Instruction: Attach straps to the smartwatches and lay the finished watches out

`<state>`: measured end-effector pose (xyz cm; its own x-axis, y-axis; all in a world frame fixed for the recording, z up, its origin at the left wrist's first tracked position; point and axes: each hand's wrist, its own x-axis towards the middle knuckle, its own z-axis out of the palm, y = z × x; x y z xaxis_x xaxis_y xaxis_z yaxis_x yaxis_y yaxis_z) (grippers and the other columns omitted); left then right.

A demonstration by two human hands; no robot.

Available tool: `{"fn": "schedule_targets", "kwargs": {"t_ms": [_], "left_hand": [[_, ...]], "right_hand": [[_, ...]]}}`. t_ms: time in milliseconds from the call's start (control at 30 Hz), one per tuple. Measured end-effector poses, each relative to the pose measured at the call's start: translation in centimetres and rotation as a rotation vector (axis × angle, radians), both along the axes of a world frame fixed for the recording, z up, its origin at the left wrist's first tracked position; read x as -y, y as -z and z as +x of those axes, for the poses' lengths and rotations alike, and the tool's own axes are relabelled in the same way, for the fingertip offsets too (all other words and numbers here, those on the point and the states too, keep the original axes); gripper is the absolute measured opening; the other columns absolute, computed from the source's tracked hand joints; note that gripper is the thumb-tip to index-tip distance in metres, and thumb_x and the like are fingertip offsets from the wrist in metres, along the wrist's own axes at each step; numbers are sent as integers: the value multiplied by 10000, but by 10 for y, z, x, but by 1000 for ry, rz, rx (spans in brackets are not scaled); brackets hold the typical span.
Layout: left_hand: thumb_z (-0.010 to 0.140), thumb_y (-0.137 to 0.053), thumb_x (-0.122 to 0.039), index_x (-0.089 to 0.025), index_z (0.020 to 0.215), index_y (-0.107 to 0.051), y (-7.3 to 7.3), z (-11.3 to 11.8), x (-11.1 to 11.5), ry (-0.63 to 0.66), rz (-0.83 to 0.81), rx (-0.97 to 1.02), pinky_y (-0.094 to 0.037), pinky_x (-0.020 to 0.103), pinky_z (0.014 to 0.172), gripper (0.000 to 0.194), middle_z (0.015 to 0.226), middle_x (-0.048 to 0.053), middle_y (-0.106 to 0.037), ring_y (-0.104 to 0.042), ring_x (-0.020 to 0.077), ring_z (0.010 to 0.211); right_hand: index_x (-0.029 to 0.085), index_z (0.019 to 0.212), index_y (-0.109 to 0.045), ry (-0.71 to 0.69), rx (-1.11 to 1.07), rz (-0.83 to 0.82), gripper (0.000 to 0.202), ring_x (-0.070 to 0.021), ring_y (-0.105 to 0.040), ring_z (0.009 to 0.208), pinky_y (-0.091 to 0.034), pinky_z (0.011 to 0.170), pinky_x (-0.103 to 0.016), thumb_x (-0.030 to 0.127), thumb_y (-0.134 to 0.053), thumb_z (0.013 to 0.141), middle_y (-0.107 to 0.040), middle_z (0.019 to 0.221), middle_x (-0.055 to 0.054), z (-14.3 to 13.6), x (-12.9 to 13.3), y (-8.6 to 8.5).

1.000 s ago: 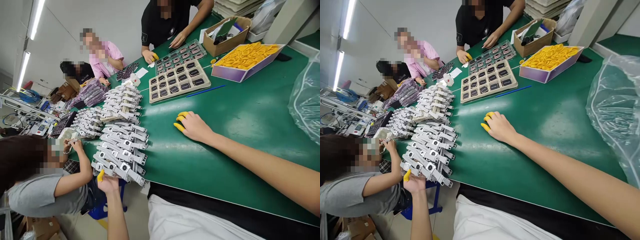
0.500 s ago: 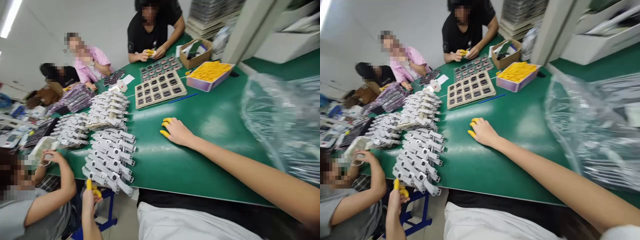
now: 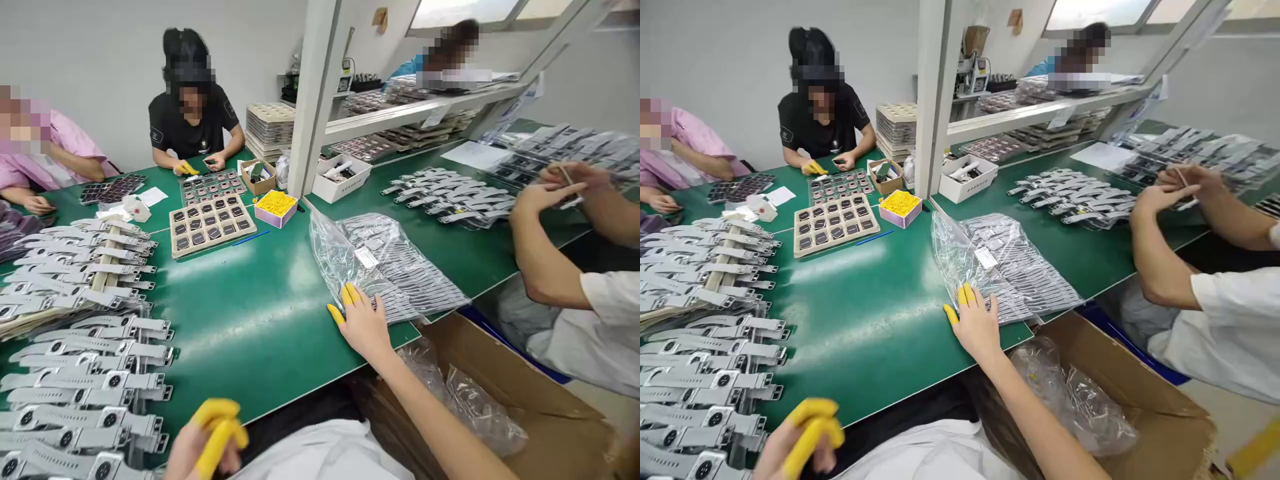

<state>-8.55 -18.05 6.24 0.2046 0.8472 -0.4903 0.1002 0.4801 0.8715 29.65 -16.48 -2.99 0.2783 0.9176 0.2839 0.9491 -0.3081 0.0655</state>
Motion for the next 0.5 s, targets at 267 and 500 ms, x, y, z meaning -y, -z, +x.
{"fn": "schedule_targets", "kwargs": {"t_ms": [267,500], "left_hand": [[941,-495,-128,-180,1394,-578,17,173,-74,657,771,-348,-484,431,1144,463,1446,145,-611,-557,264,1358],[798,-685,-64,-204,1611,-344,34,249,-140,1151,1246,-928,-189,701,1247,893,1746,175,-184,-74,404,1625]], "right_hand": [[92,1038,-713,-76,150,-160,293,-339,-634,951,-450,750,-418,56,-427,987,-705,1019,-207,-7,-15,-24],[143,970,-731,-282,213,-231,250,-290,-641,903,-476,681,-372,49,-500,956,-703,959,-151,-11,2,-26]]}}
